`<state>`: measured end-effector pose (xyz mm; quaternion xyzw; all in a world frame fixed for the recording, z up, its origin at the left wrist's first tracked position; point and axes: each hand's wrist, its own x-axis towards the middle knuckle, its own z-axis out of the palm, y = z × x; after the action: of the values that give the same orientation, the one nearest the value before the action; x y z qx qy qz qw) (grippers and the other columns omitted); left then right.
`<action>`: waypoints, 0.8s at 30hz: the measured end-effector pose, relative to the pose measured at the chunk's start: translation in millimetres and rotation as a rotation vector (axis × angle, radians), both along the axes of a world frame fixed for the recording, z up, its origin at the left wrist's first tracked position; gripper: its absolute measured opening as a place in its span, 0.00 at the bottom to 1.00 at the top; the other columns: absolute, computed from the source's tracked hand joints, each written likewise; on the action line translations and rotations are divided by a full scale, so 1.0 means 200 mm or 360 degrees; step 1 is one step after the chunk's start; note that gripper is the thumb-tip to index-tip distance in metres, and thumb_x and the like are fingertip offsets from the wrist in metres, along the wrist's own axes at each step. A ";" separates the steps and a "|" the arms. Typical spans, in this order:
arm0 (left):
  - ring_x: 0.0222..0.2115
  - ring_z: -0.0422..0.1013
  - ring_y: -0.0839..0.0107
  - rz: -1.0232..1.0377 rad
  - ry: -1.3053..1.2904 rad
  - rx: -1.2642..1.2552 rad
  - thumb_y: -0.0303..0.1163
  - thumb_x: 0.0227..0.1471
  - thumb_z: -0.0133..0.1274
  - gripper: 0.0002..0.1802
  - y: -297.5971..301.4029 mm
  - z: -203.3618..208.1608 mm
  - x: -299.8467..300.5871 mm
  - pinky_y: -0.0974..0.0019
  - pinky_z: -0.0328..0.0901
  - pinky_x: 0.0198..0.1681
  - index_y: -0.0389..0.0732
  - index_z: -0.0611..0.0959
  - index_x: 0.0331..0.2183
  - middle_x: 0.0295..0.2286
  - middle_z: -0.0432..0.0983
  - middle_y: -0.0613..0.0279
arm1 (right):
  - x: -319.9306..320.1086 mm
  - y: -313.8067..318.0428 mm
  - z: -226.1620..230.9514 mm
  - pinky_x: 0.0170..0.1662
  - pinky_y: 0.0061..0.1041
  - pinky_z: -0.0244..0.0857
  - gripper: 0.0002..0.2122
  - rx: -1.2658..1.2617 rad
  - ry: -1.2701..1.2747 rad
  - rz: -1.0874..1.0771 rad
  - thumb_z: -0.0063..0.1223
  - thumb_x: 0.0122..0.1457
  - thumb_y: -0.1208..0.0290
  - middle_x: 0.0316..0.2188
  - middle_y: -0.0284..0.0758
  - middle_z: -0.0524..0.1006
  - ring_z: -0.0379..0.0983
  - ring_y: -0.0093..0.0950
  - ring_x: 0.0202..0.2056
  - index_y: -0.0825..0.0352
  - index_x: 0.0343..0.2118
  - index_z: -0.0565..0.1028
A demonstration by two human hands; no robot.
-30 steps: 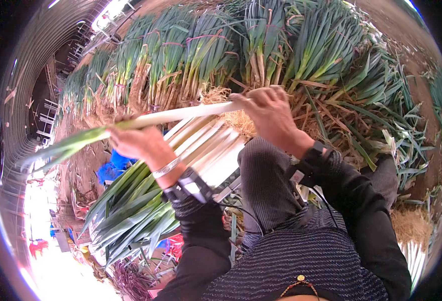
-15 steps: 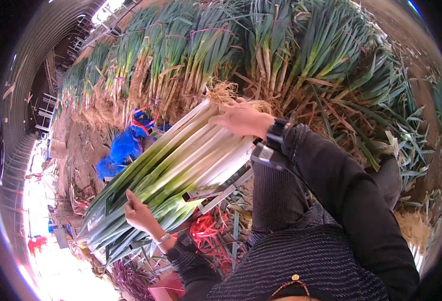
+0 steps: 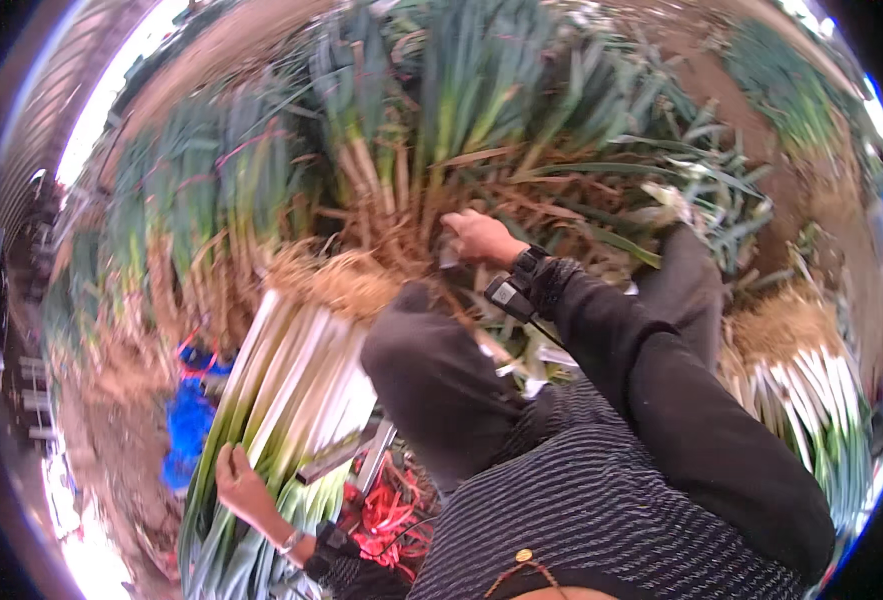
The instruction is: Preparing scallions for bundling by peeling back outer layers and cleaning the stalks.
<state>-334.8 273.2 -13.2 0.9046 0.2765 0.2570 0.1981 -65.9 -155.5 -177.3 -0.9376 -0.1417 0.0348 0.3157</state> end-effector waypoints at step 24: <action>0.25 0.70 0.84 -0.1173 0.0120 -0.1479 0.27 0.57 0.54 0.10 -1.89 0.00 1.41 0.82 0.61 0.28 0.34 0.80 0.40 0.24 0.78 0.64 | 0.51 -0.74 -0.54 0.57 0.42 0.55 0.31 -0.0355 0.0124 -0.0477 0.54 0.51 0.52 0.58 0.44 0.64 0.59 0.43 0.58 0.59 0.58 0.66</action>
<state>-53.2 -103.9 -12.5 0.7678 0.0345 -0.0091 0.6397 36.9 -303.4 -284.7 -0.9753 0.0167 0.0392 0.2168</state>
